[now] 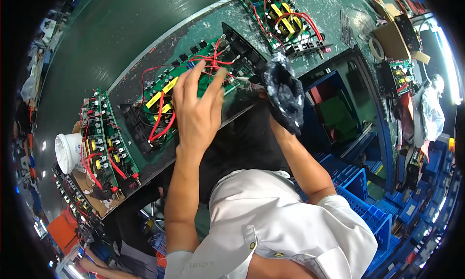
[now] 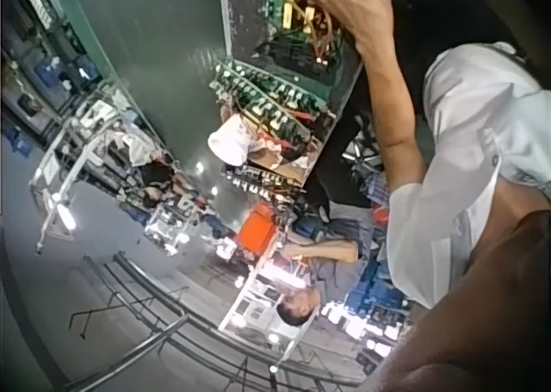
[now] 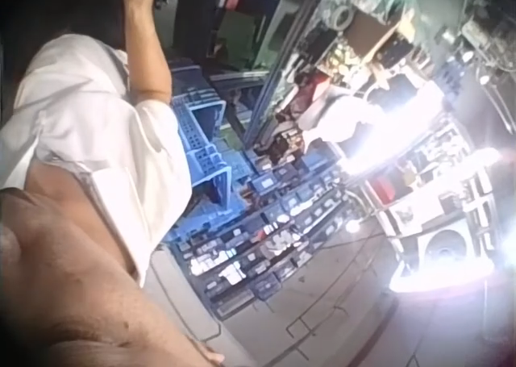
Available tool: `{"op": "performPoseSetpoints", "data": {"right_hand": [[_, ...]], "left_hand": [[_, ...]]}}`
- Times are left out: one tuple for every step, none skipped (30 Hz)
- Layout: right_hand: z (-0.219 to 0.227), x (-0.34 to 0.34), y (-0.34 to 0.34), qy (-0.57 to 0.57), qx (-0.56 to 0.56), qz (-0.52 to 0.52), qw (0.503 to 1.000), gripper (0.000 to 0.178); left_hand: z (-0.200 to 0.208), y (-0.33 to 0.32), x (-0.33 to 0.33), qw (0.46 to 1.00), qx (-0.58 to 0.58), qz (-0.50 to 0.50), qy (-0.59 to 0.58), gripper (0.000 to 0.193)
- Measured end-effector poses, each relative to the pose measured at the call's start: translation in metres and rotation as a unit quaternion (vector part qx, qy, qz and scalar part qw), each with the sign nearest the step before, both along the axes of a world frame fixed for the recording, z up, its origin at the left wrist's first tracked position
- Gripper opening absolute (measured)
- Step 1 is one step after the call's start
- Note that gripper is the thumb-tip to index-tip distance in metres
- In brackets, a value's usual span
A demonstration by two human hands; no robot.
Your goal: Plugging wires into connectors and attaching plastic components to printed circuit boards on an assembly line.
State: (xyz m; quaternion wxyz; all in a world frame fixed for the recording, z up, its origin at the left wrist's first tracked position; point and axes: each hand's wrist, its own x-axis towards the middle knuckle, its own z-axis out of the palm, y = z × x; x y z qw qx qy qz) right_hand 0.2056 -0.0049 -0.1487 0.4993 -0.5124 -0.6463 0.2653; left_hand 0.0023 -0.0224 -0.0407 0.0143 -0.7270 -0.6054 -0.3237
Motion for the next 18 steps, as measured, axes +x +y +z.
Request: {"op": "performPoseSetpoints", "data": {"right_hand": [[0.023, 0.003, 0.007, -0.043, 0.033, -0.012, 0.998, 0.021], [0.055, 0.005, 0.013, -0.086, 0.065, -0.025, 0.994, 0.02], [0.073, 0.011, 0.013, 0.261, -0.162, 0.042, 0.951, 0.022], [0.07, 0.033, 0.017, 0.13, -0.072, 0.073, 0.986, 0.024], [0.09, 0.037, 0.021, 0.417, -0.142, 0.099, 0.892, 0.024], [0.105, 0.047, 0.029, 0.424, -0.121, 0.105, 0.891, 0.024], [0.127, 0.056, 0.039, 0.446, -0.108, 0.099, 0.883, 0.024], [0.123, 0.084, 0.051, 0.377, -0.143, -0.043, 0.914, 0.022], [0.135, 0.111, 0.072, 0.442, -0.067, 0.148, 0.882, 0.019], [0.158, 0.114, 0.094, 0.459, -0.024, 0.066, 0.885, 0.016], [0.167, 0.128, 0.121, 0.487, 0.01, 0.106, 0.867, 0.017], [0.179, 0.156, 0.148, 0.452, -0.007, 0.097, 0.887, 0.017], [0.183, 0.181, 0.178, 0.422, -0.029, 0.093, 0.901, 0.017], [0.185, 0.194, 0.202, 0.3, -0.033, 0.059, 0.952, 0.019], [0.186, 0.208, 0.226, 0.171, -0.034, 0.022, 0.984, 0.022], [0.171, 0.236, 0.254, 0.058, -0.049, 0.061, 0.995, 0.027], [0.163, 0.269, 0.283, -0.067, -0.114, 0.055, 0.99, 0.024], [0.16, 0.283, 0.303, -0.188, -0.178, 0.051, 0.965, 0.022]], "left_hand": [[0.007, -0.009, 0.0, 0.999, 0.012, -0.012, -0.039, 0.038], [0.013, -0.02, -0.003, 0.998, 0.026, -0.026, -0.06, 0.036], [0.02, -0.034, -0.006, 0.995, 0.042, -0.04, -0.081, 0.034], [0.029, -0.049, -0.007, 0.99, 0.023, -0.062, -0.122, 0.03], [0.028, -0.064, -0.009, 0.974, -0.026, -0.1, -0.203, 0.028], [0.025, -0.08, -0.01, 0.948, -0.075, -0.133, -0.278, 0.027], [0.021, -0.094, -0.01, 0.935, -0.134, -0.135, -0.301, 0.027], [0.014, -0.105, -0.01, 0.917, -0.191, -0.138, -0.322, 0.027], [-0.002, -0.114, -0.01, 0.909, -0.239, -0.122, -0.319, 0.027], [-0.025, -0.127, -0.01, 0.905, -0.274, -0.082, -0.315, 0.026], [-0.05, -0.142, -0.012, 0.899, -0.306, -0.036, -0.311, 0.025], [-0.073, -0.153, -0.015, 0.888, -0.338, -0.008, -0.31, 0.027], [-0.096, -0.171, -0.02, 0.907, -0.341, 0.031, -0.244, 0.027], [-0.117, -0.187, -0.025, 0.921, -0.341, 0.069, -0.179, 0.027], [-0.133, -0.2, -0.031, 0.917, -0.354, 0.097, -0.157, 0.026], [-0.141, -0.205, -0.034, 0.918, -0.347, 0.099, -0.162, 0.026], [-0.147, -0.207, -0.034, 0.917, -0.35, 0.116, -0.15, 0.026], [-0.15, -0.209, -0.032, 0.915, -0.354, 0.14, -0.136, 0.025]]}}
